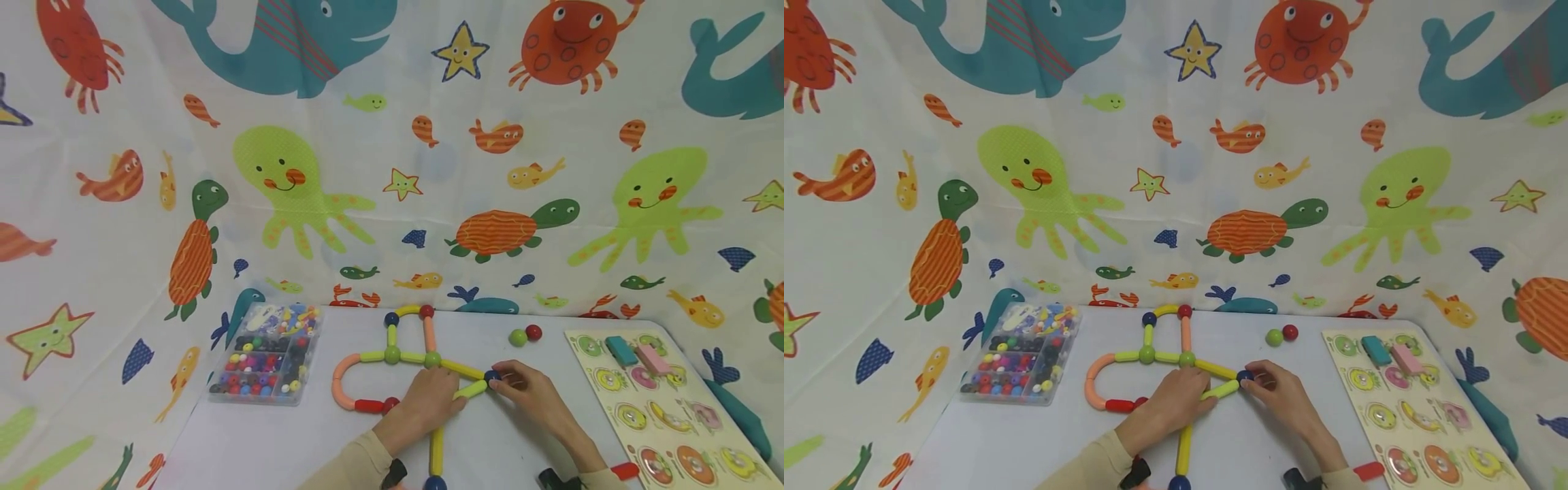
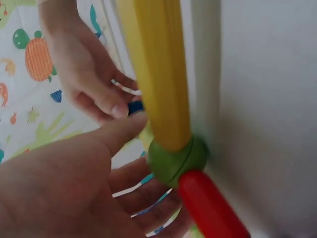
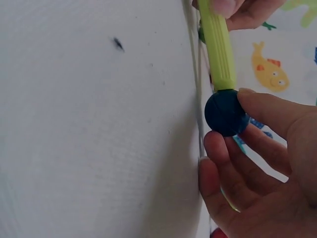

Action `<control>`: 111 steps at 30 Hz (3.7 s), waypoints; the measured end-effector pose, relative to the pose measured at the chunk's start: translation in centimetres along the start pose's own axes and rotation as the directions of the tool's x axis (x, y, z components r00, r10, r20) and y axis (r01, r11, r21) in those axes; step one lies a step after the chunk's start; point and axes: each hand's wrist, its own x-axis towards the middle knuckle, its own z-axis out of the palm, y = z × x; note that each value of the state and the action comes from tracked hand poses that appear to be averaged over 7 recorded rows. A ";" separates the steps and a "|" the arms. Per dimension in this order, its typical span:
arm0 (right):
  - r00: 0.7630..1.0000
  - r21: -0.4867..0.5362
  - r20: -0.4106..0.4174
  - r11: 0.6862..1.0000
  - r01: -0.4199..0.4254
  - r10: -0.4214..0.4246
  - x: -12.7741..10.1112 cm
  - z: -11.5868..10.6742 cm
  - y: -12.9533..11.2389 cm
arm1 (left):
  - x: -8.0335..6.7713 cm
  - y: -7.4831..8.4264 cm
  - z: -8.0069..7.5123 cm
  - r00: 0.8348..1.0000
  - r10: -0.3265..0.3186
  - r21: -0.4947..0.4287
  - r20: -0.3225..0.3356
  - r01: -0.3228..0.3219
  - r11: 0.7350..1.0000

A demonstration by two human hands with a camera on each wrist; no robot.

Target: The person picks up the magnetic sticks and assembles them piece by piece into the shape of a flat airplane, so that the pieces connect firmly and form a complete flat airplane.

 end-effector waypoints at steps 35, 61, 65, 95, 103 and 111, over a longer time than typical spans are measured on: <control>0.997 -0.015 0.009 0.997 0.080 -0.080 0.5 1.8 -1.5 | -10.3 -10.7 -2.6 0.987 -0.153 -0.311 0.037 0.157 0.937; 0.929 -0.130 -0.029 0.920 -0.369 0.368 -11.1 -10.0 6.8 | -10.7 -11.0 -2.7 0.992 -0.128 -0.338 0.017 0.126 0.933; 0.920 -0.169 0.003 0.907 -0.385 0.391 -11.9 -10.2 8.7 | -10.7 -11.0 -2.6 0.992 -0.125 -0.344 0.014 0.122 0.931; 0.940 -0.285 -0.011 0.900 -0.329 0.340 -11.4 -9.5 9.1 | -10.6 -11.4 -2.5 0.992 -0.122 -0.368 0.024 0.122 0.922; 0.985 -0.300 -0.064 0.938 -0.172 0.160 -9.1 -8.7 6.2 | -10.4 -11.5 -2.2 0.992 -0.122 -0.375 0.036 0.126 0.918; 0.988 -0.280 -0.103 0.956 0.085 -0.118 -5.2 -6.6 3.6 | -10.2 -11.6 -2.2 0.992 -0.118 -0.376 0.033 0.122 0.919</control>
